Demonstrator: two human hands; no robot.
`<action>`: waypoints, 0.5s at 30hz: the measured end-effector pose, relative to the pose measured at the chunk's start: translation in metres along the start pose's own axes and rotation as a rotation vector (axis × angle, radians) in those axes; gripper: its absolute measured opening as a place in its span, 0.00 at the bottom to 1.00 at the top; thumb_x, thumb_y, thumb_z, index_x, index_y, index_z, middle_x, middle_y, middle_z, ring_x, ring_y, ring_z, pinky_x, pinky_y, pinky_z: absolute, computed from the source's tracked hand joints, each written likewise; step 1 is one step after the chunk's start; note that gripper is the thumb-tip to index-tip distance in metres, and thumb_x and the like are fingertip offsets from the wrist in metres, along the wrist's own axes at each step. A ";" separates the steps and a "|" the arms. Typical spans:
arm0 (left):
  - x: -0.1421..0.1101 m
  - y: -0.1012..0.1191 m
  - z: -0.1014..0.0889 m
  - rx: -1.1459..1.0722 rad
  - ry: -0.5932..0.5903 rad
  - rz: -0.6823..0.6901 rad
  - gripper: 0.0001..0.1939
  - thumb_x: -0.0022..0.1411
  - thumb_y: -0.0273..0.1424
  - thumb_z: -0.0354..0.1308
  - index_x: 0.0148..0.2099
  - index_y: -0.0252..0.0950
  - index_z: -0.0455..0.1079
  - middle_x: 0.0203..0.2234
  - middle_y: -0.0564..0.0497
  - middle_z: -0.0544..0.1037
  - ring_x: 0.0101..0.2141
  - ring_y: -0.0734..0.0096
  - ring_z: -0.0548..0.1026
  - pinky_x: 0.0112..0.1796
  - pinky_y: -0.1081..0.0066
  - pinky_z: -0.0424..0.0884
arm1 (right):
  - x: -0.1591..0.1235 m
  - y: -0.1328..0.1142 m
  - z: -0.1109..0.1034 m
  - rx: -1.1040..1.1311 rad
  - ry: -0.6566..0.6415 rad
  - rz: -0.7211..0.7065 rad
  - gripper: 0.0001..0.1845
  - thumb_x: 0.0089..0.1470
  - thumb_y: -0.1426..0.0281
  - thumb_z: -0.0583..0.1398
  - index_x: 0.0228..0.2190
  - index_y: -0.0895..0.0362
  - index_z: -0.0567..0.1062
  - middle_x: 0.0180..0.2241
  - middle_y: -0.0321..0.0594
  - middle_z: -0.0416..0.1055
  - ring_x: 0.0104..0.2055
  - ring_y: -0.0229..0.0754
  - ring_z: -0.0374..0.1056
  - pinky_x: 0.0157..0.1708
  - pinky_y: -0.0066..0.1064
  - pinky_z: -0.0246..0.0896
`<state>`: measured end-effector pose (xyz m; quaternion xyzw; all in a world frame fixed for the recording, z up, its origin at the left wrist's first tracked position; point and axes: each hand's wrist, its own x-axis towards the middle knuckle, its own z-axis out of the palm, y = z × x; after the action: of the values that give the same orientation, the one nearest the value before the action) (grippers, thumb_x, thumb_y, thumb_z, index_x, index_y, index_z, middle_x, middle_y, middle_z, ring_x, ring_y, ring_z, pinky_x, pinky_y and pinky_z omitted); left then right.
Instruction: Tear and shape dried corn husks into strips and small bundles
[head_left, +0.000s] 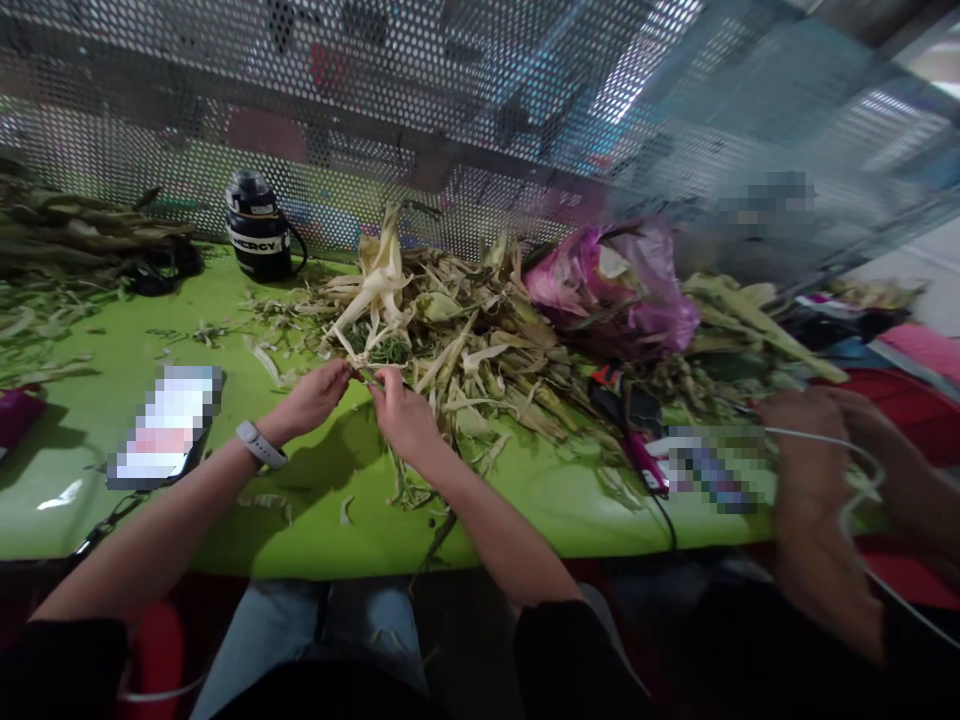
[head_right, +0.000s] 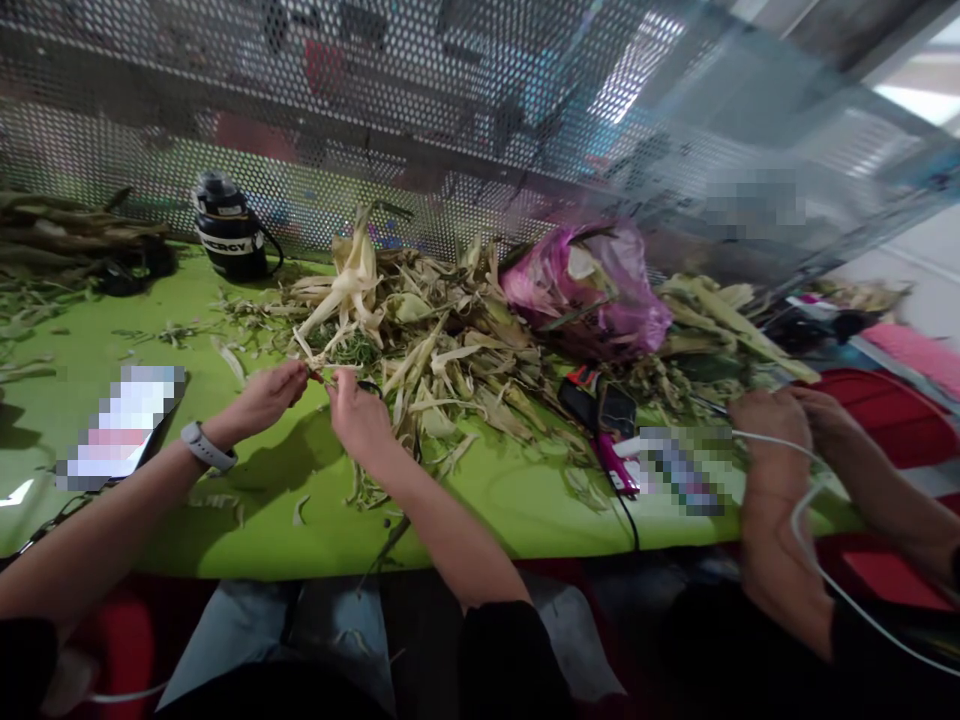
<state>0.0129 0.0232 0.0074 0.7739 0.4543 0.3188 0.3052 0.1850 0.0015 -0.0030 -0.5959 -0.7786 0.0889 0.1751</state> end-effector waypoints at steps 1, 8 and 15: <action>0.000 0.000 0.001 0.016 -0.014 0.009 0.12 0.67 0.32 0.42 0.30 0.38 0.55 0.21 0.56 0.61 0.23 0.74 0.59 0.27 0.73 0.59 | -0.001 -0.002 -0.001 -0.049 -0.025 0.011 0.15 0.65 0.65 0.48 0.48 0.59 0.65 0.32 0.47 0.76 0.31 0.47 0.72 0.30 0.31 0.55; -0.003 -0.005 0.009 0.409 -0.067 0.012 0.09 0.65 0.24 0.39 0.41 0.33 0.60 0.29 0.46 0.70 0.26 0.67 0.67 0.30 0.67 0.63 | -0.006 -0.007 -0.010 -0.053 -0.070 -0.097 0.12 0.63 0.66 0.49 0.36 0.56 0.71 0.28 0.42 0.75 0.28 0.42 0.69 0.30 0.30 0.54; -0.007 -0.003 0.012 0.725 -0.083 0.038 0.13 0.61 0.19 0.41 0.46 0.29 0.60 0.32 0.43 0.72 0.29 0.63 0.72 0.29 0.67 0.64 | -0.007 -0.005 -0.006 0.031 -0.023 -0.202 0.12 0.59 0.69 0.51 0.28 0.56 0.71 0.25 0.40 0.74 0.26 0.39 0.65 0.28 0.30 0.49</action>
<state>0.0175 0.0156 -0.0036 0.8524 0.5104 0.1112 0.0233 0.1842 -0.0066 0.0033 -0.5105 -0.8353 0.0894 0.1835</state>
